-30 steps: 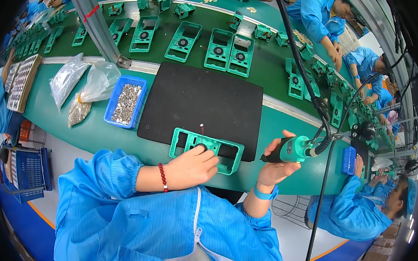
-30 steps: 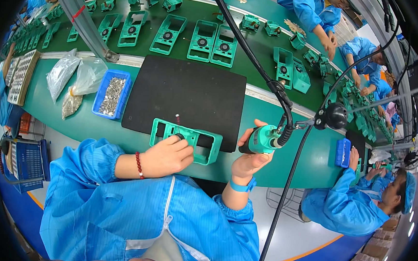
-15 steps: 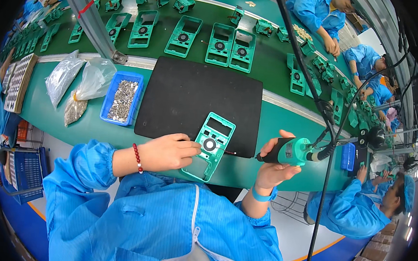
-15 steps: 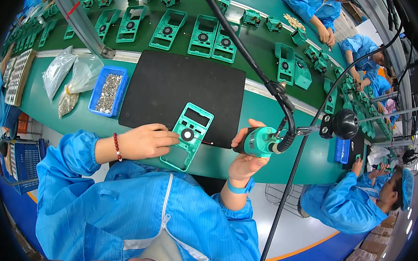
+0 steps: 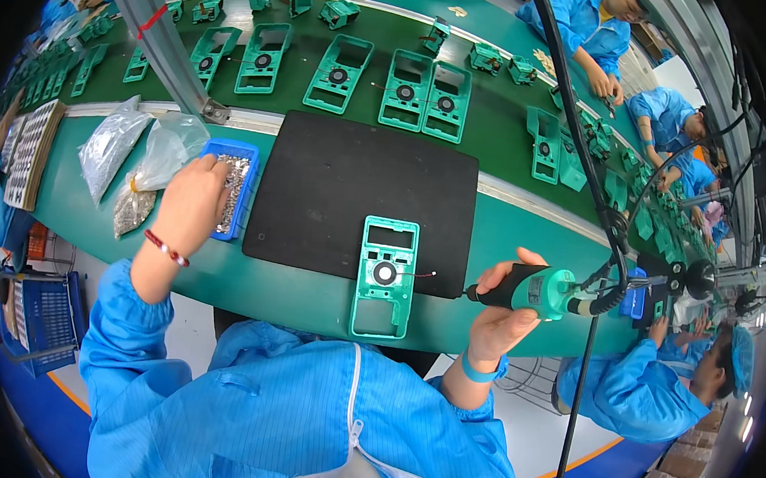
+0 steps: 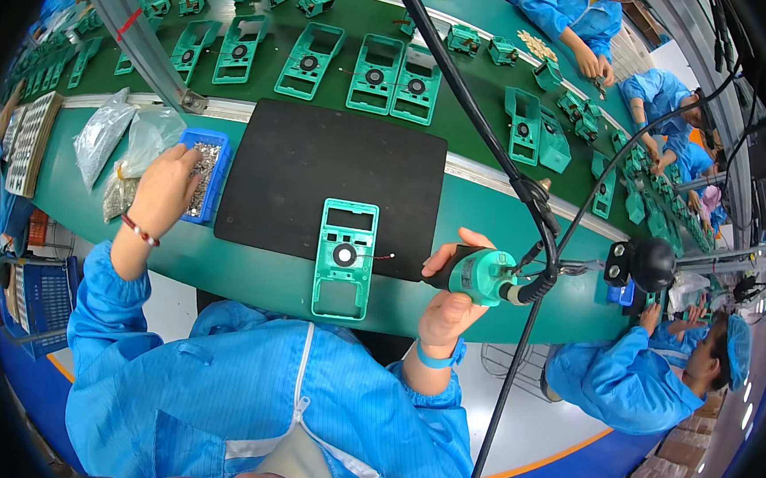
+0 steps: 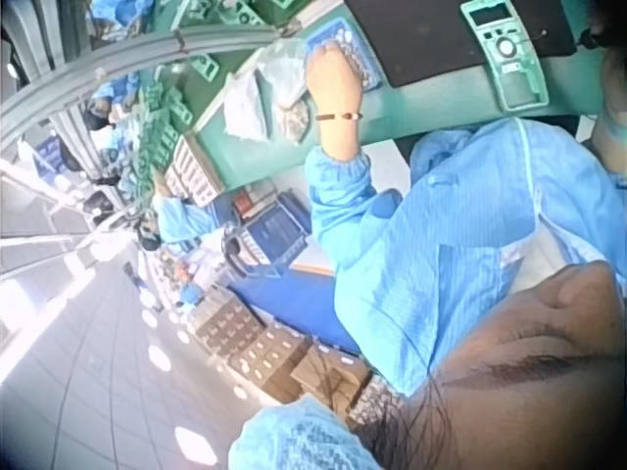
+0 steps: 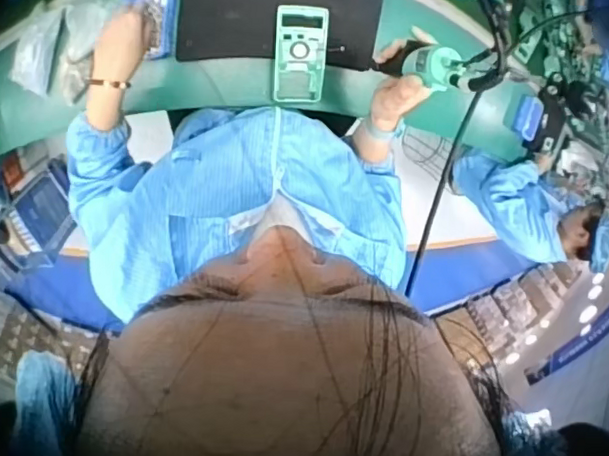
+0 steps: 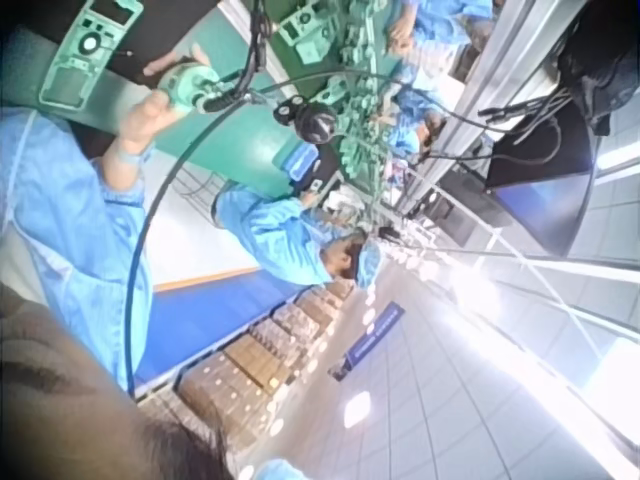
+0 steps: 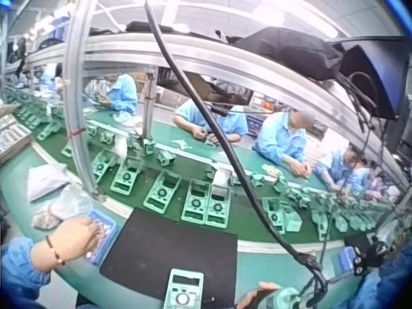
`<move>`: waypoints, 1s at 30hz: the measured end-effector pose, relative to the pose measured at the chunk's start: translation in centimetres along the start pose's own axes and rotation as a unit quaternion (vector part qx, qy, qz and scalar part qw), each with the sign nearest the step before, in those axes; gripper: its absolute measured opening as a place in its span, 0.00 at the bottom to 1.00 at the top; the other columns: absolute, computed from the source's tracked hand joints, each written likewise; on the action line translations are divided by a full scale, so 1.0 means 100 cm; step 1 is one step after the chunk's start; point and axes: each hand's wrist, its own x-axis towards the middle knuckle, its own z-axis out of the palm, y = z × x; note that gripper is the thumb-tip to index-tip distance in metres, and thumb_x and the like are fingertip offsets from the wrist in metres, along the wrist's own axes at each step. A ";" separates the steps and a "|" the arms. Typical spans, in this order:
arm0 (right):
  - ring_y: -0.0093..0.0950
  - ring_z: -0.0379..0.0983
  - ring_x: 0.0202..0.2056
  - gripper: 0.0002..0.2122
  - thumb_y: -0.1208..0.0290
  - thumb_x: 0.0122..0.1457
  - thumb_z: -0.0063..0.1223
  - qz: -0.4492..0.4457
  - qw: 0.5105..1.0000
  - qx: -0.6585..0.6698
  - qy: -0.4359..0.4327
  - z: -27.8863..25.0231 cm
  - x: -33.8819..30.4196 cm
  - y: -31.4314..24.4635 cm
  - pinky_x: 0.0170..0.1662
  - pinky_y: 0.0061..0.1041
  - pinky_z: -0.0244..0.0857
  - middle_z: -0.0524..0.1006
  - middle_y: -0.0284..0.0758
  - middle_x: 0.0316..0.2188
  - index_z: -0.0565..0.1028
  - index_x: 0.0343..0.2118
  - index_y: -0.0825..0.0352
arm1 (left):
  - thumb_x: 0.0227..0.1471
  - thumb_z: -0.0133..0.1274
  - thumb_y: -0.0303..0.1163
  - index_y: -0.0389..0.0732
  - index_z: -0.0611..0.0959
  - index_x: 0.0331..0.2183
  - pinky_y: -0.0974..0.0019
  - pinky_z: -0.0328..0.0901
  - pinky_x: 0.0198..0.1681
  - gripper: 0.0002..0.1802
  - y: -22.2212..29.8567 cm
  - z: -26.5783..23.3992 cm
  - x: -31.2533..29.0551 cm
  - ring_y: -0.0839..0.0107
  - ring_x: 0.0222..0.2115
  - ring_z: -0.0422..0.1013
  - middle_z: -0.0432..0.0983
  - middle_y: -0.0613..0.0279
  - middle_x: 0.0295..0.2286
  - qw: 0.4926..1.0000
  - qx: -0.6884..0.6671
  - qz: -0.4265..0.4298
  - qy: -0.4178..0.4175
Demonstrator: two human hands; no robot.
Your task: The person assembles plastic housings for electronic devices by securing them with screws using an electric screwdriver.
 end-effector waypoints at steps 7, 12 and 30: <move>0.23 0.67 0.22 0.41 0.30 0.55 0.45 0.007 1.000 0.004 -0.024 0.017 -0.001 -0.002 0.26 0.23 0.63 0.70 0.35 0.21 0.67 0.49 0.73 | 0.45 0.58 0.24 0.40 0.82 0.24 0.54 0.68 0.37 0.01 -0.027 0.023 0.000 0.52 0.30 0.74 0.76 0.54 0.27 0.988 -0.043 0.032 -0.147; 0.25 0.68 0.23 0.40 0.31 0.56 0.44 0.013 0.999 -0.014 -0.037 0.023 0.000 -0.007 0.29 0.25 0.65 0.71 0.36 0.22 0.67 0.49 0.73 | 0.48 0.56 0.25 0.38 0.80 0.25 0.53 0.68 0.35 0.02 -0.019 0.017 -0.009 0.53 0.31 0.73 0.73 0.54 0.27 0.998 -0.042 0.021 -0.040; 0.20 0.58 0.16 0.17 0.58 0.59 0.56 0.070 0.969 0.192 -0.137 0.071 -0.018 -0.056 0.20 0.22 0.54 0.66 0.31 0.16 0.64 0.39 0.67 | 0.43 0.64 0.33 0.43 0.76 0.28 0.64 0.61 0.37 0.13 0.141 0.042 -0.049 0.68 0.31 0.69 0.67 0.65 0.27 0.895 -0.385 0.208 0.085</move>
